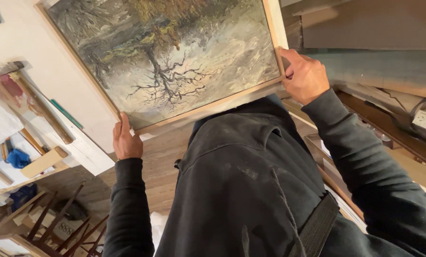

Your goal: Assembling and fitting a wooden frame for a painting using various tools and measurements.

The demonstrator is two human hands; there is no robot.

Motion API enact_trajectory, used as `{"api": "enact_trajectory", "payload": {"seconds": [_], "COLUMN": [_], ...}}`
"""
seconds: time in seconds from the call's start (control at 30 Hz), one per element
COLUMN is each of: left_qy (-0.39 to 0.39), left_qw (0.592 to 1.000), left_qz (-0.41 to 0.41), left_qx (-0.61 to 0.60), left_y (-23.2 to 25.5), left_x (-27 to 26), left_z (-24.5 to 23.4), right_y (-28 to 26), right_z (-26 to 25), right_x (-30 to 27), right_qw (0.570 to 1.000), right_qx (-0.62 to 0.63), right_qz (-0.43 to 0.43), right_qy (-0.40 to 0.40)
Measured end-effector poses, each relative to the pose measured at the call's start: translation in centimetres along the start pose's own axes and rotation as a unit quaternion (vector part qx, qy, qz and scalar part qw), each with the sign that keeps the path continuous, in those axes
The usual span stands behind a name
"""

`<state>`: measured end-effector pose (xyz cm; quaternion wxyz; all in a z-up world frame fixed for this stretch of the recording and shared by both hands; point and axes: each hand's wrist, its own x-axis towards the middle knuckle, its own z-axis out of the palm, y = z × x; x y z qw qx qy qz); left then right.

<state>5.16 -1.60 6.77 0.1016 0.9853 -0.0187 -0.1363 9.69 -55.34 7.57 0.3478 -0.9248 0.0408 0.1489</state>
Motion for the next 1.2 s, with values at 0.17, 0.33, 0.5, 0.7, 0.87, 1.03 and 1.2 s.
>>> {"api": "enact_trajectory", "payload": {"seconds": [0.17, 0.33, 0.5, 0.7, 0.87, 1.03, 1.2], "left_qy": [0.003, -0.018, -0.035, -0.036, -0.034, -0.039, -0.081], "left_qw": [1.000, 0.999, 0.996, 0.995, 0.994, 0.993, 0.988], "left_qz": [-0.006, -0.044, -0.076, -0.091, -0.101, -0.111, -0.129], "left_qx": [-0.014, -0.017, -0.001, -0.002, -0.014, -0.020, 0.003], "left_y": [0.4, 0.3, 0.3, 0.3, 0.3, 0.0, 2.0], "left_x": [0.4, 0.0, 0.1, 0.1, 0.0, -0.2, 2.0], "left_z": [-0.7, -0.4, -0.5, -0.3, -0.2, 0.3, -2.8], "right_y": [0.0, 0.0, 0.6, 1.0, 0.3, 0.2, 0.3], "right_z": [-0.4, -0.4, -0.5, -1.0, -1.9, -1.2, -0.7], "right_x": [0.2, 0.4, 1.0, 1.9, 2.8, 2.6, 2.9], "right_qw": [1.000, 0.999, 0.999, 0.994, 0.988, 0.984, 0.985], "right_qx": [0.016, 0.027, 0.016, 0.028, -0.013, -0.089, -0.078], "right_qz": [-0.010, 0.003, -0.001, 0.001, 0.015, -0.038, -0.004], "right_qy": [0.000, -0.023, -0.051, -0.103, -0.154, -0.146, -0.151]}}
